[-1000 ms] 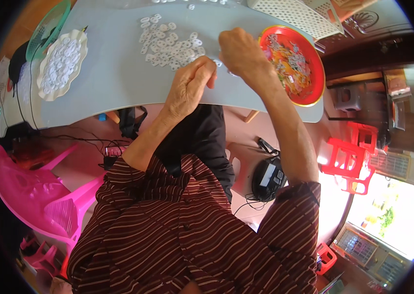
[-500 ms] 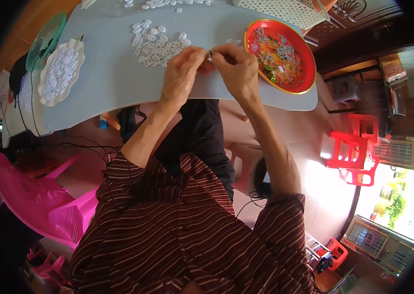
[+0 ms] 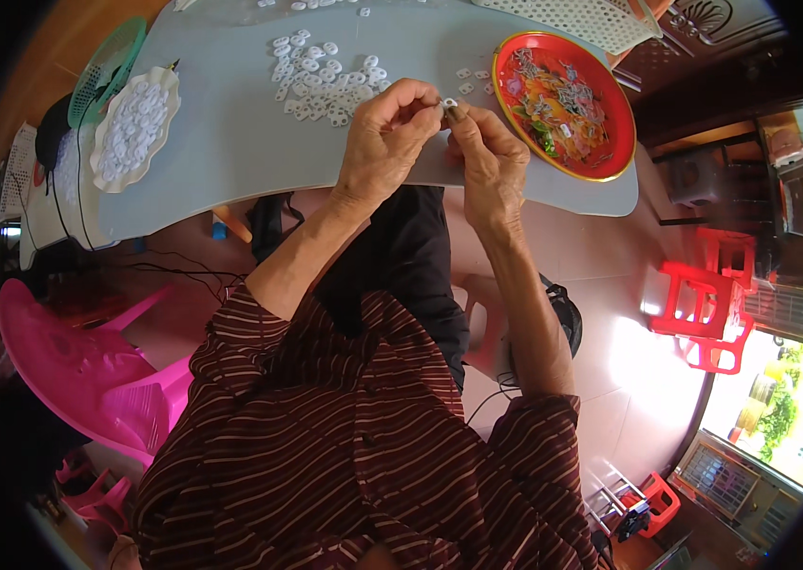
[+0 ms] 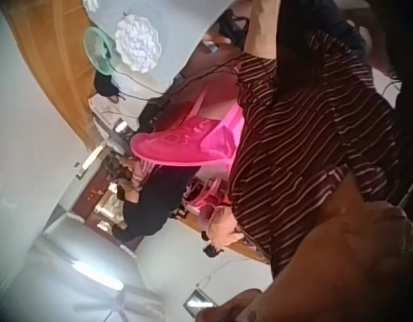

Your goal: Assembling small white plastic components by hand.

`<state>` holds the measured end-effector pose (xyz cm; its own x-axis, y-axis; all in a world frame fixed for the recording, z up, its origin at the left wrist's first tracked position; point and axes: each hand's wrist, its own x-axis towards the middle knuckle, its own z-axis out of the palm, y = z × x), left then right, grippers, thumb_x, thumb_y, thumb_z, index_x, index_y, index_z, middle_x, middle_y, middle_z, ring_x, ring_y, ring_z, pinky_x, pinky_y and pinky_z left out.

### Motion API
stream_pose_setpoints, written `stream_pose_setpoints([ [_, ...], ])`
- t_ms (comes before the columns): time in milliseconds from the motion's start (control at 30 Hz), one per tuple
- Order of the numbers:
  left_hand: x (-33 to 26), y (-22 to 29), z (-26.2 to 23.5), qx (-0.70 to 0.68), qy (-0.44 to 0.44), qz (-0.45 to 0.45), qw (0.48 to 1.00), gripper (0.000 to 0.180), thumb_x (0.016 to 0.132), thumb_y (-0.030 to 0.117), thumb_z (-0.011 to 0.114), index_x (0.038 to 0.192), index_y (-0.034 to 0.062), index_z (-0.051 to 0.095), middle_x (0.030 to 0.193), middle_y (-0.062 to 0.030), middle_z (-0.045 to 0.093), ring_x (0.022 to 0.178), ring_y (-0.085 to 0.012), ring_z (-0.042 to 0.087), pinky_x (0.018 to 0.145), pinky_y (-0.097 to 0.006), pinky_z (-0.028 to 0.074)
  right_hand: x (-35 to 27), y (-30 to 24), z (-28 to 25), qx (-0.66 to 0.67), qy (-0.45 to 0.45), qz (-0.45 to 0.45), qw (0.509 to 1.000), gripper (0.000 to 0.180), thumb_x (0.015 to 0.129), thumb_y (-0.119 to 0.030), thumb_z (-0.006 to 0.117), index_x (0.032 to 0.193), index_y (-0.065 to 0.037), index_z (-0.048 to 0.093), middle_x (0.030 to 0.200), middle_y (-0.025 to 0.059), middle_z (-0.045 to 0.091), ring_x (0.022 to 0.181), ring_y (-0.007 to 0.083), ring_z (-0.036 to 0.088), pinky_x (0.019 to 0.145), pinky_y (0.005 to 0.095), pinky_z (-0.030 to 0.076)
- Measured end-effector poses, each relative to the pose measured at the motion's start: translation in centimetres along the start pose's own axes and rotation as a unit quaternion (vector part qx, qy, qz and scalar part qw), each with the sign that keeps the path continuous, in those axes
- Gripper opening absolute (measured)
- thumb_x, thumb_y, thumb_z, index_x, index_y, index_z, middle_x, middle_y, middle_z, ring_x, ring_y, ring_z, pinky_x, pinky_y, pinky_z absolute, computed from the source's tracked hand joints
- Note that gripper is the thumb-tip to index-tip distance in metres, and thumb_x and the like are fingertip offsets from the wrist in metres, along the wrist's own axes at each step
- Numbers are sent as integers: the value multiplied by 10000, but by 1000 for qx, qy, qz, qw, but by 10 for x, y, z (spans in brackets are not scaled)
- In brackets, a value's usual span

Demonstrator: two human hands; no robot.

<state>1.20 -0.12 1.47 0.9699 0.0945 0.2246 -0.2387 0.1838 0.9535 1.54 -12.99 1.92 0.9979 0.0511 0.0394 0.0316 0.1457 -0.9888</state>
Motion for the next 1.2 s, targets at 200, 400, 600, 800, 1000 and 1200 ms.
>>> stream_pose_setpoints([
  [200,2,8,-7,87,-49,11,995,77,860,78,585,873,2,579,707,17,549,634,-26,466,539,-177,379,15,-13,-7,-73,-56,-95,991,171,880,-163,628,926,-2,662,670,-24,574,567,33,462,498,187,378],
  [400,3,14,-9,-83,-69,-144,984,177,882,164,564,898,-4,614,759,-60,631,668,-104,569,614,-229,453,20,-14,-9,-52,-97,-74,991,138,887,-129,612,891,3,651,689,-13,593,582,39,477,511,189,394],
  [600,8,8,-22,-283,-148,-263,910,196,896,156,544,917,-23,619,783,-100,640,761,-183,604,673,-278,490,17,-8,-10,18,-117,-40,992,124,891,-122,609,902,-4,647,712,-27,596,607,34,483,541,177,394],
  [800,4,10,-13,-232,-45,-244,940,164,895,118,535,963,-10,613,866,-77,632,809,-168,603,744,-268,495,13,-7,-4,-127,-63,-126,982,96,881,-68,597,909,16,635,733,19,622,675,63,563,622,209,473],
  [1000,7,2,-14,-214,-93,-245,941,150,899,114,564,981,-1,615,884,-65,625,833,-163,615,742,-266,498,16,-25,-8,-132,-51,-105,984,119,851,-63,604,928,22,637,704,51,646,610,78,588,582,227,487],
  [1200,3,-4,-7,-230,-109,-240,937,141,891,112,585,970,-1,615,892,-60,622,831,-160,621,731,-280,499,78,-42,-82,-373,5,-174,912,139,794,-124,624,861,-19,686,689,121,656,609,150,633,586,280,494],
])
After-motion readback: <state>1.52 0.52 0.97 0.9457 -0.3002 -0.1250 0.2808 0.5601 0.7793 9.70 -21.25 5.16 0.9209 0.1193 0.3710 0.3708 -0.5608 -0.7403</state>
